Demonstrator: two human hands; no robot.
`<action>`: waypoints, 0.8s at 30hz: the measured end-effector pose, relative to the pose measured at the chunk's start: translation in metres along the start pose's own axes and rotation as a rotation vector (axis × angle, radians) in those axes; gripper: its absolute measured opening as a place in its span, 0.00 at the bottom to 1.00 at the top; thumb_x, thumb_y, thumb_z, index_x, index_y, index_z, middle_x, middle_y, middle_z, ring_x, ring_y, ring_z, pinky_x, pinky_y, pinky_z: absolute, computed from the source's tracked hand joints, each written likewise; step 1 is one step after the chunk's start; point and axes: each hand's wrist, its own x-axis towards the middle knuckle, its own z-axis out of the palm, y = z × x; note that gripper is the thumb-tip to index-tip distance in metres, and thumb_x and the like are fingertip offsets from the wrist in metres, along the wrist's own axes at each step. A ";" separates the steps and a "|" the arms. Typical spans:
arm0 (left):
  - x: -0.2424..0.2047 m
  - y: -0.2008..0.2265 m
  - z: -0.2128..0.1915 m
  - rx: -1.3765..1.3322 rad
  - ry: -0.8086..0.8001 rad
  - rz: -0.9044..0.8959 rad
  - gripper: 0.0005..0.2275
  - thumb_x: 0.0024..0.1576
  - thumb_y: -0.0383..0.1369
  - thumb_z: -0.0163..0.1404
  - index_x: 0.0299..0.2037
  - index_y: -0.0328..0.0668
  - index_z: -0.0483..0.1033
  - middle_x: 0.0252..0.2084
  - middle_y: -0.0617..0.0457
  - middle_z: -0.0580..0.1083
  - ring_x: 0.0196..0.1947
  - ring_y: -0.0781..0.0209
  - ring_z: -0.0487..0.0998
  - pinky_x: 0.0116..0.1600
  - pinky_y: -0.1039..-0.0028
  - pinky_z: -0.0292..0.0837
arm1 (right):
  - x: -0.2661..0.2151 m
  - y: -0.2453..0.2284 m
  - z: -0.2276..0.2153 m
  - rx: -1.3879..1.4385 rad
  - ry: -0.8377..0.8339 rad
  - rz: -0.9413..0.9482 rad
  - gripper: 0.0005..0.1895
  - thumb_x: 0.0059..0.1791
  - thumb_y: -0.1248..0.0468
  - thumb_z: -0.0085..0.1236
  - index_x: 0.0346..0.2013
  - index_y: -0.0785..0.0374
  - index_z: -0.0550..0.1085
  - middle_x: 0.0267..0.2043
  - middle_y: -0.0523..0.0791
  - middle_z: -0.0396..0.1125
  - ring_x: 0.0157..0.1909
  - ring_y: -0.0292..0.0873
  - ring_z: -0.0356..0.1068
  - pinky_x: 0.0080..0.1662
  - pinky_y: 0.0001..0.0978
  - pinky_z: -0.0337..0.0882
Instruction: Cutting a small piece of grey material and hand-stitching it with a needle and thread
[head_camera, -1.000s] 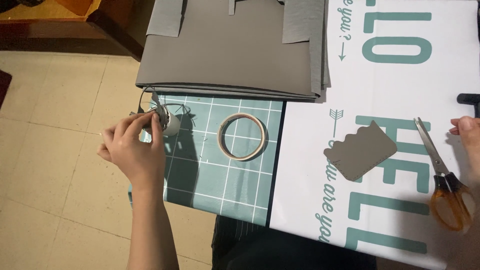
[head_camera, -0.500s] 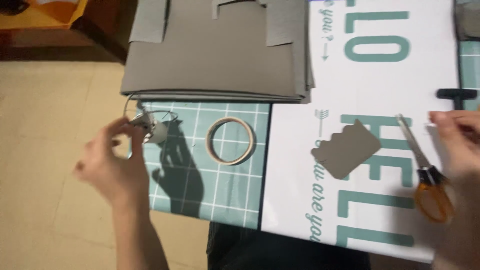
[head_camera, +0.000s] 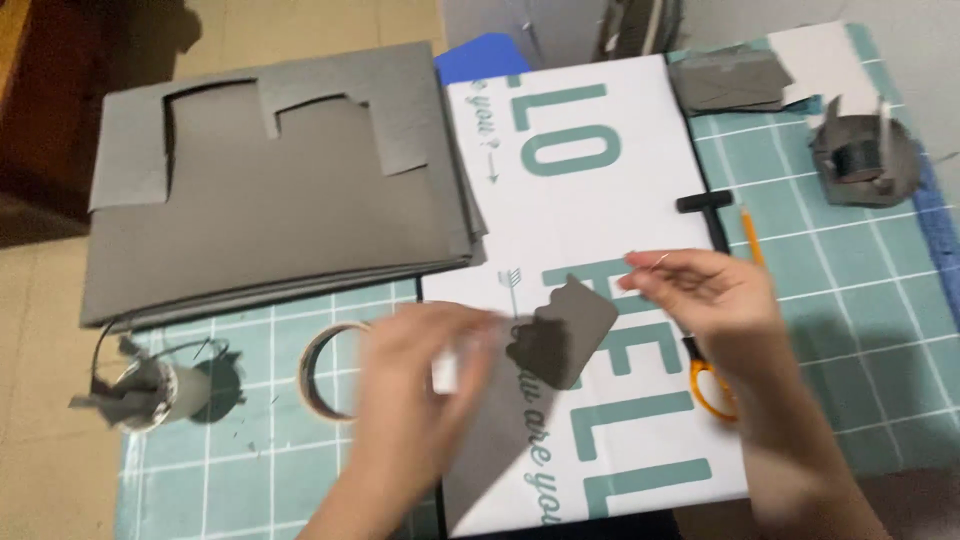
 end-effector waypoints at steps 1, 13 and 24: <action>0.006 -0.002 0.018 -0.009 -0.003 0.013 0.06 0.60 0.30 0.50 0.39 0.44 0.83 0.39 0.57 0.83 0.40 0.58 0.83 0.50 0.66 0.71 | -0.001 -0.003 0.001 -0.002 0.015 -0.005 0.12 0.46 0.74 0.62 0.44 0.74 0.79 0.38 0.56 0.78 0.42 0.45 0.79 0.53 0.30 0.79; 0.044 -0.012 0.099 -0.413 -0.266 -0.222 0.03 0.57 0.34 0.57 0.35 0.48 0.83 0.33 0.62 0.82 0.33 0.69 0.79 0.41 0.78 0.73 | 0.000 -0.009 -0.007 0.060 -0.162 -0.184 0.02 0.47 0.73 0.65 0.33 0.70 0.81 0.33 0.48 0.77 0.38 0.37 0.76 0.41 0.23 0.75; 0.042 -0.058 0.104 0.356 0.075 0.097 0.03 0.57 0.33 0.61 0.37 0.50 0.81 0.36 0.61 0.75 0.36 0.55 0.71 0.39 0.64 0.62 | 0.079 0.006 -0.112 -0.941 0.527 -0.071 0.11 0.56 0.58 0.60 0.53 0.54 0.76 0.48 0.44 0.73 0.38 0.41 0.72 0.39 0.37 0.72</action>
